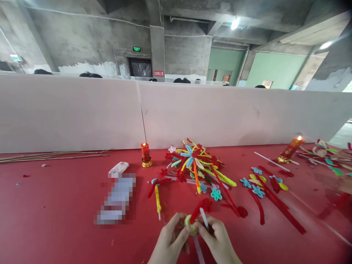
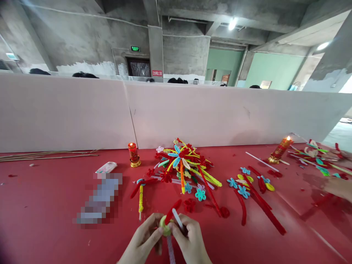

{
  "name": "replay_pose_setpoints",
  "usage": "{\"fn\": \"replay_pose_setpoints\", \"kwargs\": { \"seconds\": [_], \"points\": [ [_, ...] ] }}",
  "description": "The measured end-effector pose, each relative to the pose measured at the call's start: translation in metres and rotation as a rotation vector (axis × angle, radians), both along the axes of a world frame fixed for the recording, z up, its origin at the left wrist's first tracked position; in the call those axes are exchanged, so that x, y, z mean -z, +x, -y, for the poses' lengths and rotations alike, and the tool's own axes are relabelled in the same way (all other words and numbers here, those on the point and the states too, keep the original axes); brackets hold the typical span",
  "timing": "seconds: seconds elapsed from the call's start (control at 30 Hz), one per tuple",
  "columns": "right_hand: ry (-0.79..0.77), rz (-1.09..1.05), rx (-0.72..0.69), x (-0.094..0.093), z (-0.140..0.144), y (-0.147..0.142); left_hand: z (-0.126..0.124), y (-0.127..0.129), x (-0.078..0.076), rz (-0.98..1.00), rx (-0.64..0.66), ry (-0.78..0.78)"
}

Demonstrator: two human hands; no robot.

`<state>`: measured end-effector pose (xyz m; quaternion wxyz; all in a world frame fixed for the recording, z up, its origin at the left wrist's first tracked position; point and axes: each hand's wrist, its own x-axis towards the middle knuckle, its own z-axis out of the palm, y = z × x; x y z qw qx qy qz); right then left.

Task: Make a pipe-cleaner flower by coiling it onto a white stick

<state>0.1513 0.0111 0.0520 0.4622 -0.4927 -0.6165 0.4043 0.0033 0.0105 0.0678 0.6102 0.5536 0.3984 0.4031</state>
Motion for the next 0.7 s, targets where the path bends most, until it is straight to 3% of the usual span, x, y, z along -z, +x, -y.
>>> {"fn": "replay_pose_setpoints", "kwargs": {
  "seconds": [0.33, 0.7],
  "points": [
    [-0.04, 0.025, -0.037, -0.003, 0.002, -0.001, -0.009, -0.006, 0.008, 0.144, -0.073, -0.104],
    [-0.028, -0.019, -0.039, -0.011, 0.005, -0.004, -0.007, -0.006, 0.006, 0.211, -0.001, -0.197]
  ]
}}
